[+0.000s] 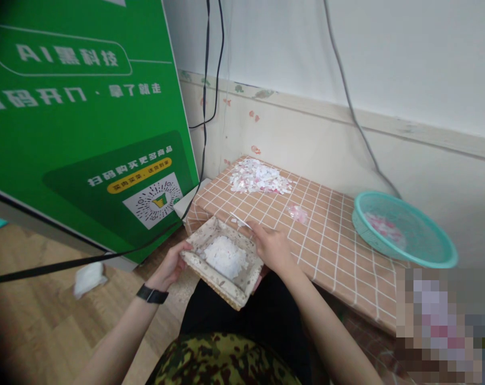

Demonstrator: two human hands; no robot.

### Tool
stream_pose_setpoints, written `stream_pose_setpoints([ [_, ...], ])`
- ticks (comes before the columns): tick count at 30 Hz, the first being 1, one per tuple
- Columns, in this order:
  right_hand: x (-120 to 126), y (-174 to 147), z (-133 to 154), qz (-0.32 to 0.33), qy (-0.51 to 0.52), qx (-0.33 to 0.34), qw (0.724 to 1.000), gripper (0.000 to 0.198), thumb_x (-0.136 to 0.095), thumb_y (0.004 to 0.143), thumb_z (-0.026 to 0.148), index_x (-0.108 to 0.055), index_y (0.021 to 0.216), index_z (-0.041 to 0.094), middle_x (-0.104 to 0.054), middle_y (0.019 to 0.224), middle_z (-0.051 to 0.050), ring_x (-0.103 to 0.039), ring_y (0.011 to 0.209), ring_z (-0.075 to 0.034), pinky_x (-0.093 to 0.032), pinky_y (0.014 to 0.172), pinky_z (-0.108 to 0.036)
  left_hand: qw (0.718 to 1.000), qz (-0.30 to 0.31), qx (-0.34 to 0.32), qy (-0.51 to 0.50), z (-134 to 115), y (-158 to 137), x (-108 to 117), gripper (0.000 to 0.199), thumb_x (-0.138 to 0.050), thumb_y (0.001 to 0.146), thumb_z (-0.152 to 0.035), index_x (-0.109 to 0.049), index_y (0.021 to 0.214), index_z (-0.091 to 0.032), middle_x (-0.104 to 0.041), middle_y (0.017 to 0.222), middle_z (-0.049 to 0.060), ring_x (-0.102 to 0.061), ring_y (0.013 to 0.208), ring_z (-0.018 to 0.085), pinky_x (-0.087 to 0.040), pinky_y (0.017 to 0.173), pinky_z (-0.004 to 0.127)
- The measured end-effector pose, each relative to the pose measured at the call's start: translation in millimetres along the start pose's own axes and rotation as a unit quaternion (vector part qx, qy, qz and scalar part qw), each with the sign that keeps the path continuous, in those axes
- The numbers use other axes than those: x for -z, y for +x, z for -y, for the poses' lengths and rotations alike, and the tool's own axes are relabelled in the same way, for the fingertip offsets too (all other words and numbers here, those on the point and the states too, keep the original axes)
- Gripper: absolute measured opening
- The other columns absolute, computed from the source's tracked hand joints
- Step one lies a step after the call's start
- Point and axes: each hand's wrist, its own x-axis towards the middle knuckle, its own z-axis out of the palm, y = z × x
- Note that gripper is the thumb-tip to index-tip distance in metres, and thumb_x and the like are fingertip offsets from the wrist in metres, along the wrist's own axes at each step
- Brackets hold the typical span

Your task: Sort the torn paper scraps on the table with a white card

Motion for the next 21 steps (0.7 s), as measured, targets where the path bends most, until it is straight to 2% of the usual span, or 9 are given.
stream_pose_setpoints([
  [5, -0.6, -2.7, 4.6, 0.007, 0.026, 0.027, 0.999, 0.037, -0.042, 0.096, 0.022, -0.057, 0.129, 0.025, -0.075, 0.097, -0.006, -0.069, 0.08, -0.019, -0.049, 0.071, -0.028, 1.0, -0.003, 0.004, 0.008, -1.1, -0.9, -0.1, 0.014, -0.066, 0.065, -0.023, -0.07, 0.074, -0.013, -0.071, 0.063, 0.001, -0.061, 0.055, 0.016, -0.045, 0.055, 0.026],
  [11, 2.8, 1.0, 5.9, 0.001, 0.035, -0.003, 0.999, 0.035, -0.044, 0.096, 0.026, -0.06, 0.126, 0.025, -0.074, 0.079, -0.004, -0.068, 0.066, -0.019, -0.047, 0.061, -0.028, 1.0, -0.012, 0.007, 0.008, -1.1, -1.3, -0.6, 0.015, -0.067, 0.065, -0.023, -0.071, 0.074, -0.013, -0.071, 0.065, 0.002, -0.061, 0.057, 0.017, -0.044, 0.055, 0.027],
  [17, 1.6, 2.9, -0.1, -0.011, 0.159, -0.038, 0.986, 0.033, -0.045, 0.095, 0.032, -0.062, 0.123, 0.027, -0.075, 0.105, -0.005, -0.07, 0.07, -0.018, -0.053, 0.066, -0.029, 1.0, 0.0, 0.007, -0.002, -0.2, 0.0, 0.7, 0.009, -0.066, 0.066, -0.022, -0.071, 0.07, -0.016, -0.071, 0.063, 0.003, -0.06, 0.058, 0.019, -0.043, 0.055, 0.028],
  [21, -4.7, 0.9, 2.9, -0.054, 0.118, -0.033, 0.991, 0.034, -0.048, 0.095, 0.03, -0.063, 0.124, 0.024, -0.076, 0.094, -0.005, -0.069, 0.066, -0.018, -0.054, 0.065, -0.029, 1.0, 0.021, 0.007, -0.009, -0.4, 0.0, 0.9, 0.016, -0.065, 0.067, -0.021, -0.073, 0.079, -0.015, -0.075, 0.07, 0.005, -0.064, 0.064, 0.022, -0.044, 0.057, 0.029],
])
